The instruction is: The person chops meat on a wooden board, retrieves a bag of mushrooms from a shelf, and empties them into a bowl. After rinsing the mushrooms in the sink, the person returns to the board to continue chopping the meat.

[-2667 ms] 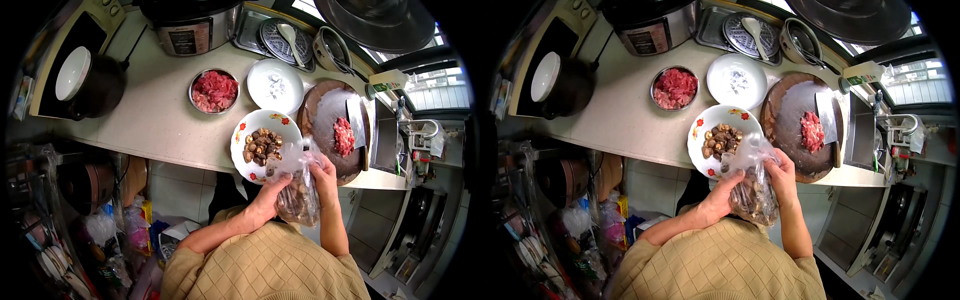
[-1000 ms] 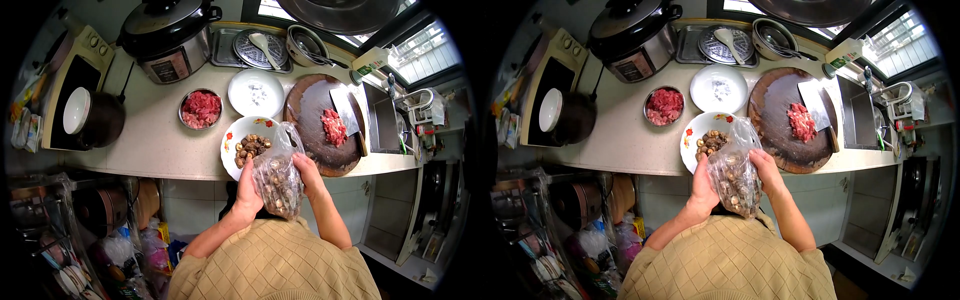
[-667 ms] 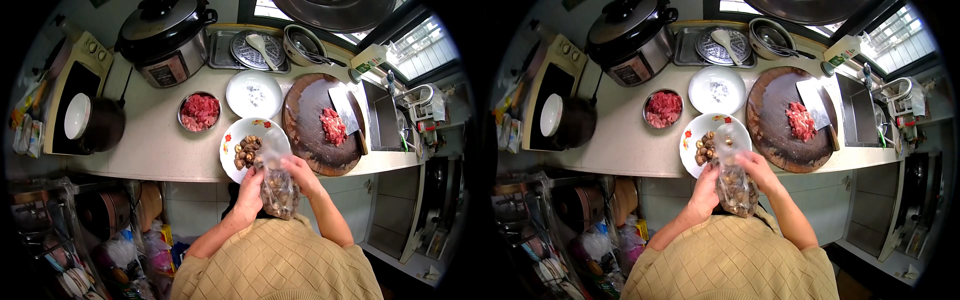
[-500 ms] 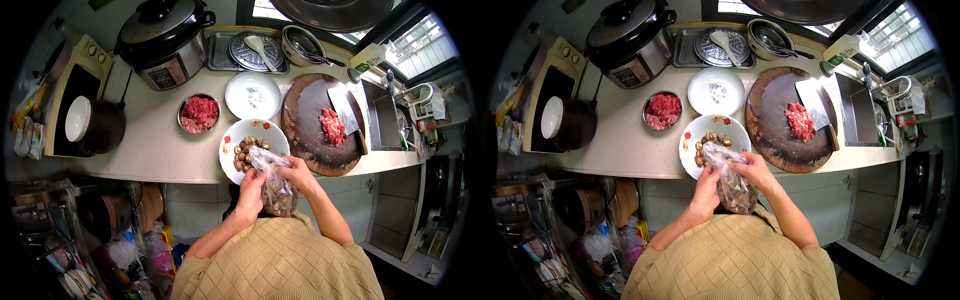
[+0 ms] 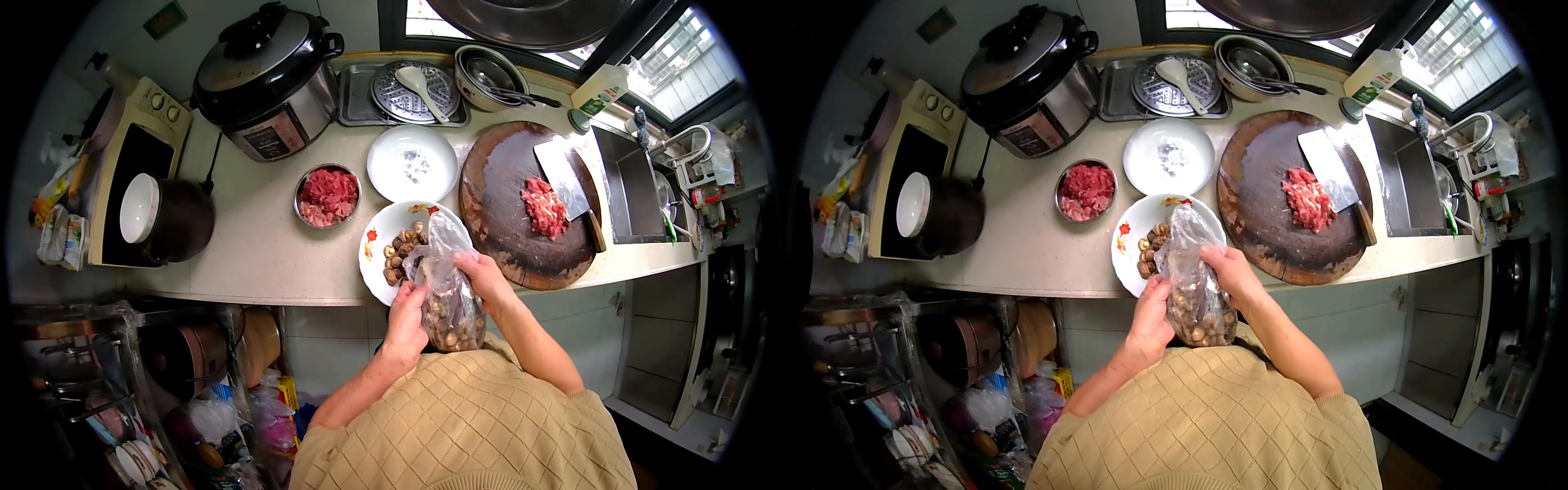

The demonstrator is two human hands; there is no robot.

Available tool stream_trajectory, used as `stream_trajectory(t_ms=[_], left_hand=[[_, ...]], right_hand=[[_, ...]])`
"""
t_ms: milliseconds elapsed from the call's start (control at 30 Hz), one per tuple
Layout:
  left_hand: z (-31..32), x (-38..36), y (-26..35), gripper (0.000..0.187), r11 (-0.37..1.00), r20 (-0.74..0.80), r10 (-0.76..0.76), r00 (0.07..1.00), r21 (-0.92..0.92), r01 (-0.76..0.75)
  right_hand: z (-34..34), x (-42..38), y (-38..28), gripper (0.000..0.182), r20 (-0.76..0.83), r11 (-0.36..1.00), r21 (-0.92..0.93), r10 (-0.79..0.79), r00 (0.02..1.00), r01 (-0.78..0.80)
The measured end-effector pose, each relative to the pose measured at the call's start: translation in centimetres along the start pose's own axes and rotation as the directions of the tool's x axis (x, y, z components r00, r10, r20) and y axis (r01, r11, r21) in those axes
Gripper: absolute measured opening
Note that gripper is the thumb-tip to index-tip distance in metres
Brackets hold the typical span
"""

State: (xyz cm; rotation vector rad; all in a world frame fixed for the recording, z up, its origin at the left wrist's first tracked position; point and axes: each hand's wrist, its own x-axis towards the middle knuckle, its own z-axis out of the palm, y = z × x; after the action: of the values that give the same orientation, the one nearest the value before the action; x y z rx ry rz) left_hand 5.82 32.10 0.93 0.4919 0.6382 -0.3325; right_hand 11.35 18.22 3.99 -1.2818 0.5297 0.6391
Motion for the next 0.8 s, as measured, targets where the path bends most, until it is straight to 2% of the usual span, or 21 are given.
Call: stream_trajectory(t_ms=[67,167,267,367,467,633,733,800], left_hand=[[-0.1,0.3,-0.4,0.007,1.000,-0.014,0.024,1.000,-0.012,-0.024],[-0.5,0.6,-1.0,0.009,0.996,-0.035,0.079,0.996,0.035,-0.078],[0.6,0.2,-0.9,0.017,0.995,-0.084,0.095,0.992,0.024,-0.094],[1.4,-0.6,-0.7,0.027,0.990,0.002,0.125,0.992,0.068,-0.125],[1.3,-0.8,-1.0,0.033,0.995,0.054,0.088,0.995,0.051,-0.091],[0.4,-0.2,-2.1,0.031,0.994,0.069,0.098,0.993,-0.045,-0.095],[0.4,-0.5,-2.3,0.035,0.992,0.026,0.077,0.997,-0.100,-0.074],[0.9,-1.0,-2.4,0.039,0.993,0.022,0.094,0.995,-0.076,-0.092]], right_hand=[[0.1,-0.1,-0.4,0.026,0.035,0.997,-0.076,0.024,0.999,-0.021],[-0.2,-0.2,-0.6,0.025,0.060,0.997,-0.078,-0.011,0.998,0.015],[-0.9,-0.2,-0.9,0.024,0.006,0.999,0.020,-0.037,0.999,0.037],[-2.0,-0.5,-0.8,0.022,0.046,0.994,0.066,-0.086,0.995,0.083],[-2.7,-0.6,-0.5,0.024,0.093,0.987,0.107,-0.132,0.987,0.122],[-2.8,-0.8,-0.3,0.028,0.136,0.984,0.134,-0.132,0.982,0.113],[-2.3,-1.4,-0.6,0.029,0.082,0.988,0.123,-0.102,0.991,0.091],[-2.7,-1.4,-0.4,0.029,0.074,0.978,0.162,-0.148,0.986,0.135]])
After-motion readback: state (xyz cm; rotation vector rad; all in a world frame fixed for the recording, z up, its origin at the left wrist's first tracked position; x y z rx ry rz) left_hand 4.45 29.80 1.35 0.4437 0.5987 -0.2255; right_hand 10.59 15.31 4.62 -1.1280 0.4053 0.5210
